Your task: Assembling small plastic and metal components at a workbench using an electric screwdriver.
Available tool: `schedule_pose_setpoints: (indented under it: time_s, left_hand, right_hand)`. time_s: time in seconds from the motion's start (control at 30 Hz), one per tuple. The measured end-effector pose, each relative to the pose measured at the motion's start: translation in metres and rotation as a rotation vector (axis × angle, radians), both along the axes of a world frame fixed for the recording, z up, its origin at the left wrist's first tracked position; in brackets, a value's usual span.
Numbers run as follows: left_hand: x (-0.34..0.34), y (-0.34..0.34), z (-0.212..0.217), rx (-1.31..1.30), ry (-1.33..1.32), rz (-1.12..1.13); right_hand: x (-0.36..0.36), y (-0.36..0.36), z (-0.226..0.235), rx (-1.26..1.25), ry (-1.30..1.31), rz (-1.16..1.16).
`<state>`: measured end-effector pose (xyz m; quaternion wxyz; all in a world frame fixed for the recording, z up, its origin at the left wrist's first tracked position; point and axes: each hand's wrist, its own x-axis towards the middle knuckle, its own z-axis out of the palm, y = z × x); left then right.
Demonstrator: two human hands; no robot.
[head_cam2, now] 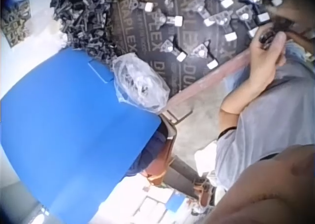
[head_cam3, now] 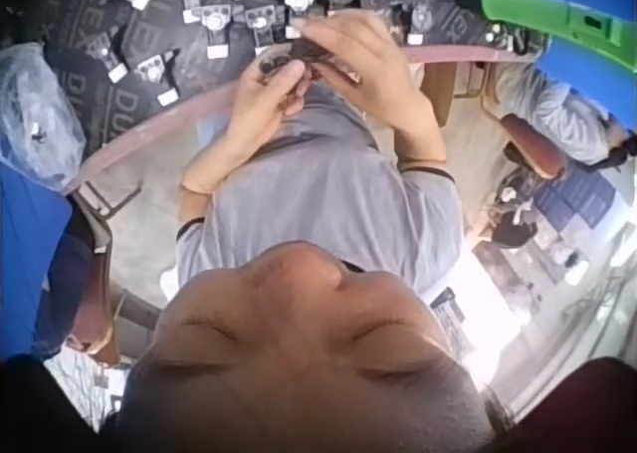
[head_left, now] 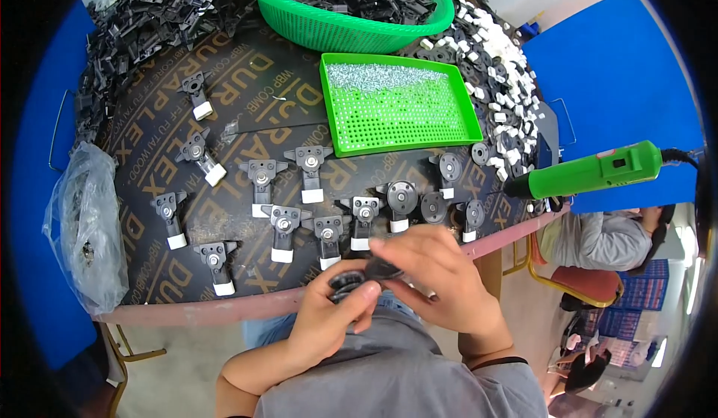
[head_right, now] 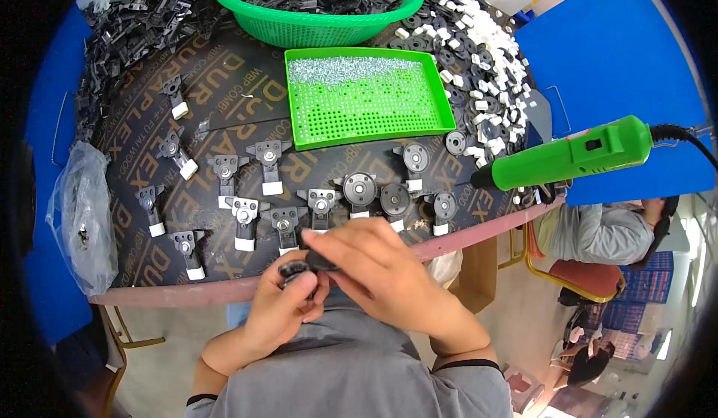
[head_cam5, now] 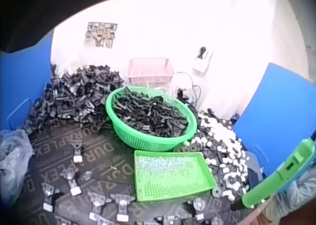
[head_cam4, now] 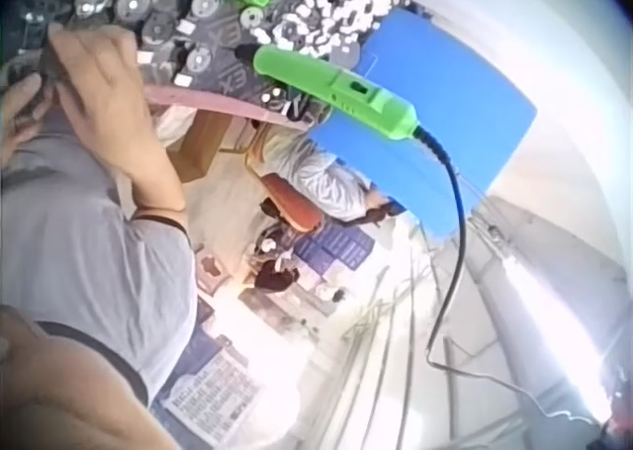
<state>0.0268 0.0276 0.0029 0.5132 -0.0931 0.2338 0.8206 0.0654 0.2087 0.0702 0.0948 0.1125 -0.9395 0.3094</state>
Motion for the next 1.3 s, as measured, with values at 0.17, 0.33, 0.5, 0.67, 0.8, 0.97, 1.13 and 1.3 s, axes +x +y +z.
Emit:
schedule_pose_setpoints:
  time_s: [0.17,0.33,0.5,0.67,0.8,0.97,1.13,1.3]
  left_hand:
    - [0.001,0.003,-0.005,-0.307,0.732,0.045]
    - [0.005,0.006,-0.004,-0.345,0.933,0.21]
    - [0.005,0.005,-0.002,-0.358,0.772,0.078]
    - [-0.005,-0.007,0.006,-0.239,0.42,-0.196]
    - [-0.008,-0.008,0.005,-0.076,0.265,-0.232]
    - [-0.011,-0.012,0.003,-0.033,0.25,-0.225]
    - [-0.015,-0.022,0.002,-0.005,0.38,-0.1]
    - [-0.021,-0.03,0.007,-0.129,0.4,-0.063]
  right_hand:
    - [0.004,-0.001,0.012,0.088,-0.088,0.148]
    - [0.023,-0.003,0.002,0.009,0.005,0.021]
    - [0.015,0.008,0.001,0.038,0.03,-0.033]
    - [-0.022,0.027,-0.013,0.124,-0.072,-0.123]
    - [-0.042,0.028,-0.024,0.103,-0.131,-0.057]
    - [-0.049,0.029,-0.023,0.076,-0.173,0.004]
    - [-0.055,0.032,-0.02,0.111,-0.205,0.029]
    - [-0.056,0.034,-0.017,0.121,-0.214,0.041]
